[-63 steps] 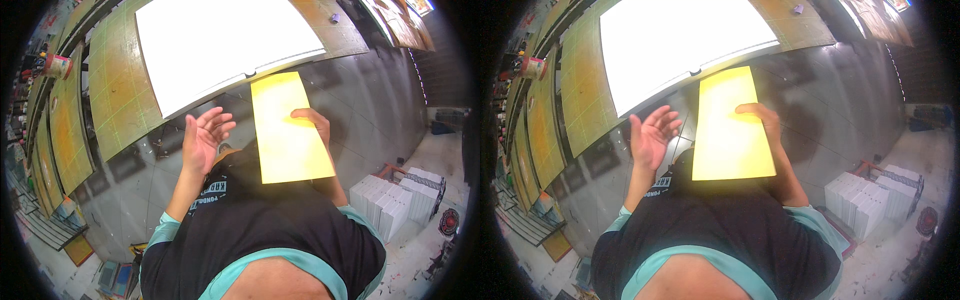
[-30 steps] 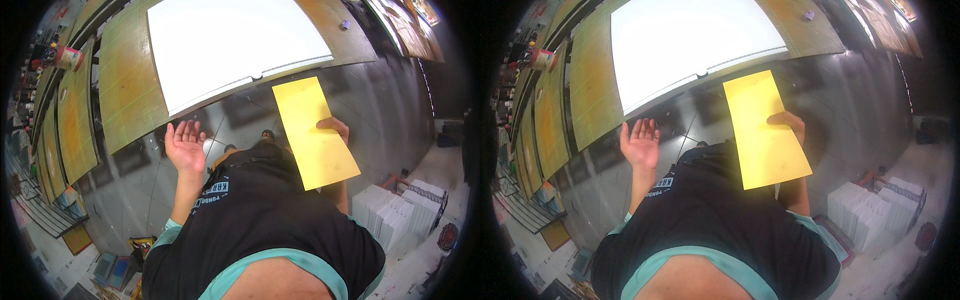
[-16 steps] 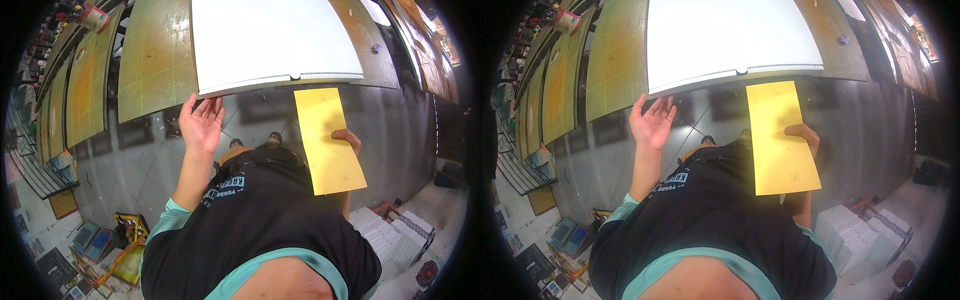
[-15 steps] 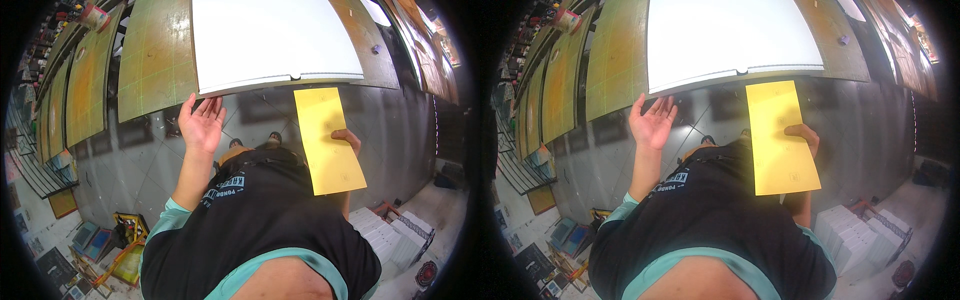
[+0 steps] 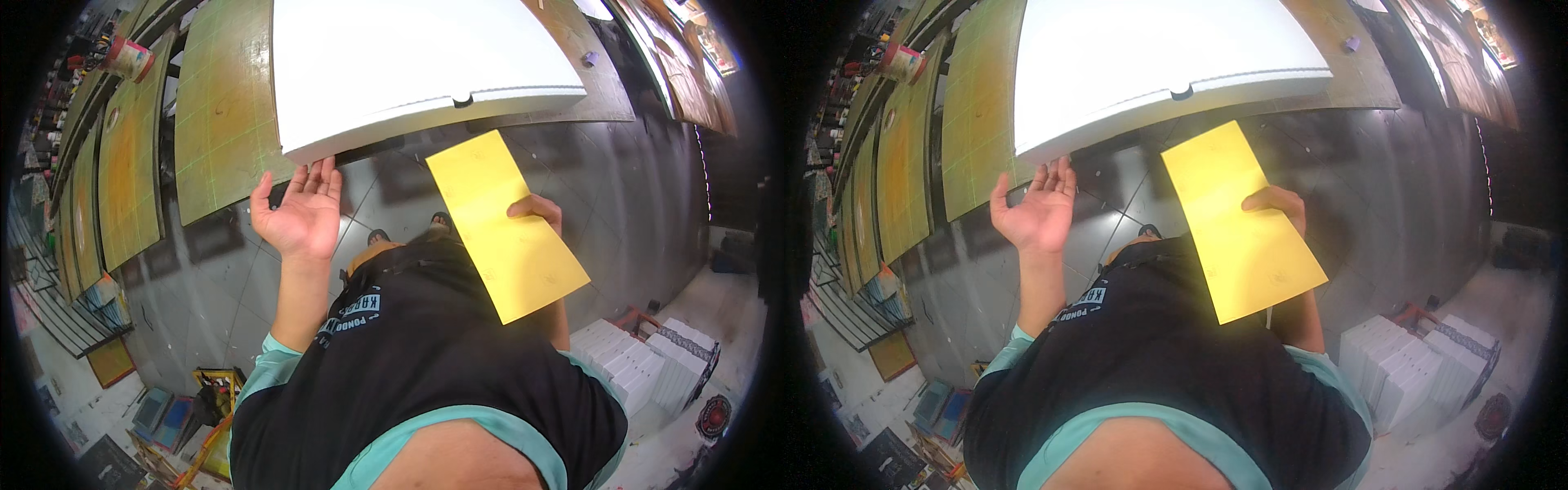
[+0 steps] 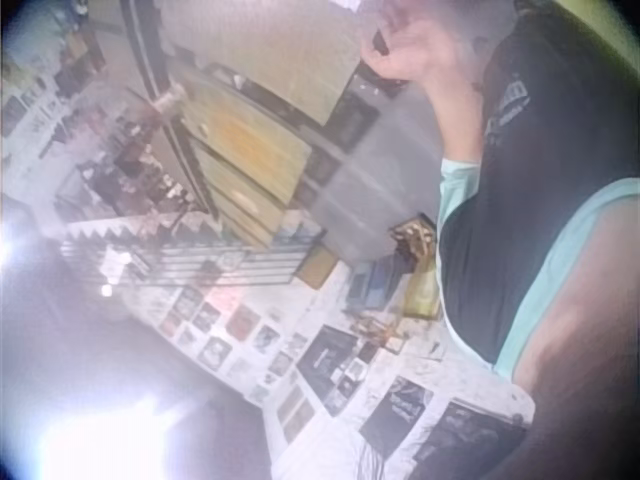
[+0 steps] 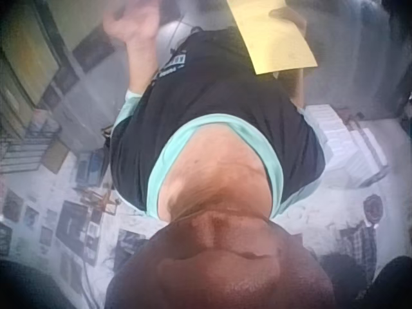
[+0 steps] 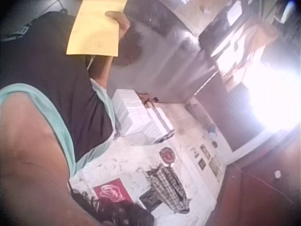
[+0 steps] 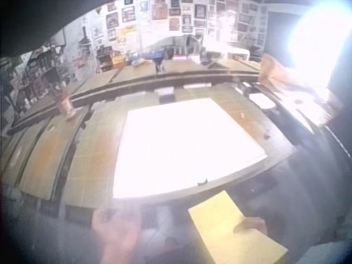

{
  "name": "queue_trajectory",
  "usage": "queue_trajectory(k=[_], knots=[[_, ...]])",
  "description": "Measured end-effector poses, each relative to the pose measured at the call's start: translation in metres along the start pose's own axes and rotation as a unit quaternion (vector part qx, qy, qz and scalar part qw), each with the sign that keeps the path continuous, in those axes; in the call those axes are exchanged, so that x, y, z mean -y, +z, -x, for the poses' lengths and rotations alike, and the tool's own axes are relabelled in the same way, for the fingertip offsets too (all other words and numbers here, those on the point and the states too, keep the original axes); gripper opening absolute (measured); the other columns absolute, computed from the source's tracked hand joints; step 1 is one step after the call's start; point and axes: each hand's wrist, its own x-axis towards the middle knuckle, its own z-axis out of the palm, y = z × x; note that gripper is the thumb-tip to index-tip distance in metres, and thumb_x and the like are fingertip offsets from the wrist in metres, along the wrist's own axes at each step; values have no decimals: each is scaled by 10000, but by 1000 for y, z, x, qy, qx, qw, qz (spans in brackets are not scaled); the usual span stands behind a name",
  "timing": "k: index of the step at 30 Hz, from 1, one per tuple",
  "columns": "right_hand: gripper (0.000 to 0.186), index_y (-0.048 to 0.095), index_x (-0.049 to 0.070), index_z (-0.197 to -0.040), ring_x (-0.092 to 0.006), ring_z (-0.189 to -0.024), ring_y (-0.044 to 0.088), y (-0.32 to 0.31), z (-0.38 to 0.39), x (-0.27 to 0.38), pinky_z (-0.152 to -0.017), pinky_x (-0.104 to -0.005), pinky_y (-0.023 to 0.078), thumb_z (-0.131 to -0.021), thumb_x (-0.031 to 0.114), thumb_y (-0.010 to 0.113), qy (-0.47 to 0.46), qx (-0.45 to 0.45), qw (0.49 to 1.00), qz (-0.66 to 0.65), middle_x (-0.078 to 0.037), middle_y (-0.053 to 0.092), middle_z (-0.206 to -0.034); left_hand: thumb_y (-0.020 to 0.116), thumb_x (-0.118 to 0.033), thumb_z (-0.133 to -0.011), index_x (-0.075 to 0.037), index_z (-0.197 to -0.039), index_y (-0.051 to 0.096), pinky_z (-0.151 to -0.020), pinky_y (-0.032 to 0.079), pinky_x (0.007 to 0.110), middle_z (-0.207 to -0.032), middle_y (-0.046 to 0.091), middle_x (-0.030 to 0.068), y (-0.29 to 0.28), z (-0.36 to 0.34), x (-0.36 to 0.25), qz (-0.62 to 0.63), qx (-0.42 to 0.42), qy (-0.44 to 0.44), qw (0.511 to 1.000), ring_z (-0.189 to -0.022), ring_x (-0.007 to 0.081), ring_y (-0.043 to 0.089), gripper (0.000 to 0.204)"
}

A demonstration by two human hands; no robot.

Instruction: The person places a folded black t-shirt and a small card into a white cardboard box, then closes the box. The person repeats this process with a second box.

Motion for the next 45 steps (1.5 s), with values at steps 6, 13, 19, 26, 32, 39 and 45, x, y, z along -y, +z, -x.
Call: queue_trajectory(k=[6,13,19,26,32,39,45], knots=[[248,572,2,-849,-160,-670,632,27,-6,-43,-600,-272,502,-786,219,675,-83,-54,992,76,-109,652,-809,650,-331,-712,100,-1269,216,-969,330,440,-1197,334,199,0,-1,-7,-4,65,-18,998,-1169,344,346,827],[216,605,23,-871,-127,-702,629,24,-28,-76,-623,-244,501,-774,194,695,10,5,1000,-16,-78,649,-822,651,-341,-708,86,-1253,245,-987,313,437,-1191,343,189,-8,-5,-8,13,52,-38,998,-1176,334,339,802],[168,607,20,-878,-129,-686,629,31,-34,-69,-609,-249,503,-791,146,678,46,1,999,-11,-74,649,-813,640,-347,-712,84,-1242,264,-974,321,425,-1190,355,188,-25,-18,-6,0,-4,-41,999,-1162,333,355,780],[164,608,15,-874,-129,-684,626,31,-37,-71,-611,-256,506,-799,146,672,53,-23,998,0,-72,649,-806,623,-355,-727,101,-1272,243,-1009,294,429,-1272,318,208,-30,-18,-10,-19,34,-37,999,-1216,343,318,806],[209,616,12,-885,-125,-670,618,16,-39,-94,-604,-263,502,-792,186,685,-15,18,1000,21,-68,650,-797,620,-353,-726,132,-1345,102,-1062,240,434,-1381,219,249,-28,-11,-8,-10,20,-29,999,-1322,369,200,942],[224,624,8,-896,-116,-712,617,28,-41,-87,-614,-245,485,-795,200,677,49,42,998,-22,-59,650,-818,624,-354,-727,125,-1365,19,-1078,216,440,-1418,157,255,-30,-10,-8,10,60,-37,997,-1339,368,169,1001],[209,619,12,-940,-115,-735,616,38,-39,-93,-637,-245,486,-809,172,650,73,64,995,20,-61,651,-837,626,-359,-728,118,-1370,7,-1091,194,444,-1438,106,258,-32,-12,-10,13,64,-44,997,-1346,369,149,1012]])
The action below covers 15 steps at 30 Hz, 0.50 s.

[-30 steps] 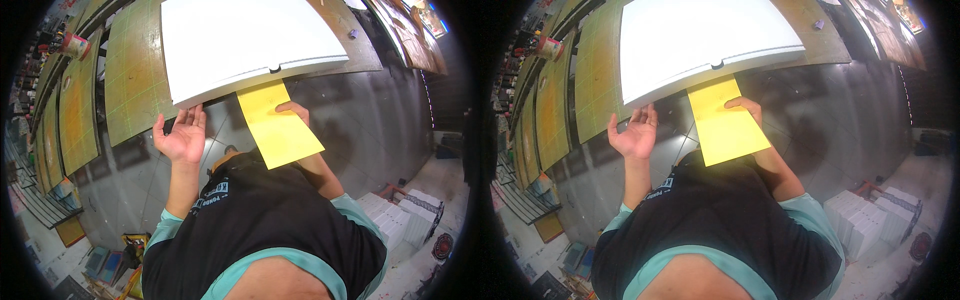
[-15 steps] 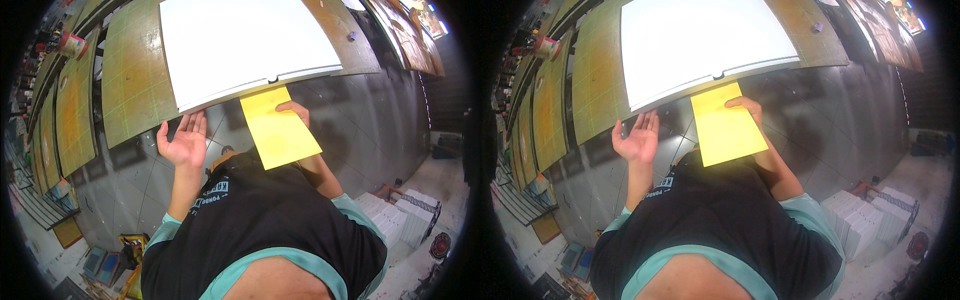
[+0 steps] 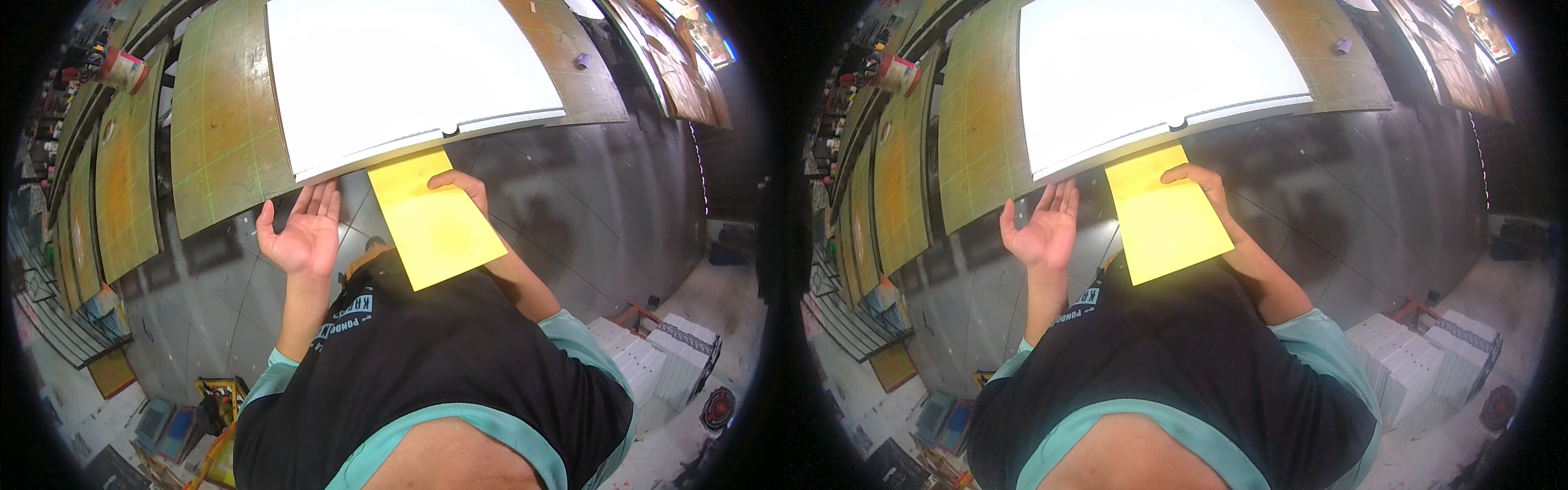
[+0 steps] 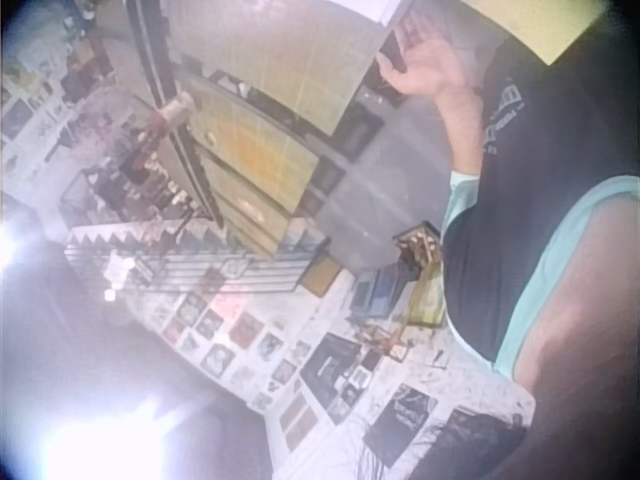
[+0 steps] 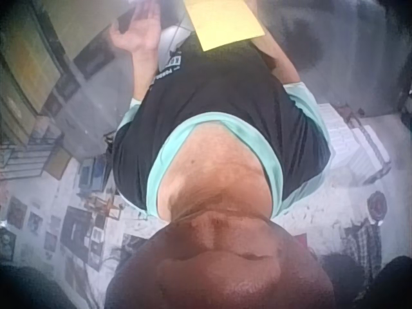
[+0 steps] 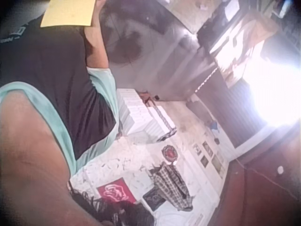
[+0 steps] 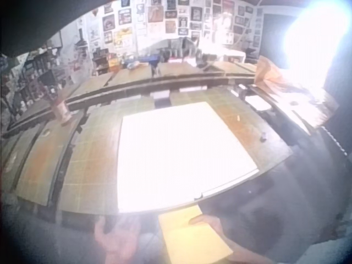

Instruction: The person places a folded black t-shirt and a small card into a white cardboard box, then closes the box. The person repeats this process with a second box.

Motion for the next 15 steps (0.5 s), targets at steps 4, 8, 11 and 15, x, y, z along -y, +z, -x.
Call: queue_trajectory(k=[4,8,11,15], knots=[[244,604,14,-991,-131,-766,617,9,-2,12,-671,-255,487,-801,160,650,-90,-47,976,190,-71,650,-870,614,-357,-738,112,-1375,6,-1096,181,446,-1444,83,265,-4,-1,-1,6,4,-7,1000,-1356,371,120,998],[245,596,18,-1015,-134,-706,611,13,-3,20,-634,-257,474,-830,175,630,-61,-75,977,191,-72,651,-830,559,-359,-772,113,-1376,26,-1096,182,442,-1446,87,265,-9,-2,0,-20,0,0,1000,-1355,368,141,934],[210,601,7,-969,-94,-626,593,21,-11,43,-533,-230,446,-851,179,622,10,-95,989,117,-50,645,-743,514,-350,-797,117,-1367,83,-1077,217,439,-1434,146,263,-9,1,4,-102,-28,28,994,-1330,363,220,853],[247,587,-6,-799,-84,-557,584,36,-27,61,-450,-207,409,-839,229,648,21,-205,969,136,-49,621,-641,501,-321,-814,82,-1262,349,-1005,307,417,-1293,425,215,-19,-2,25,-205,-94,16,974,-1215,333,412,622]])
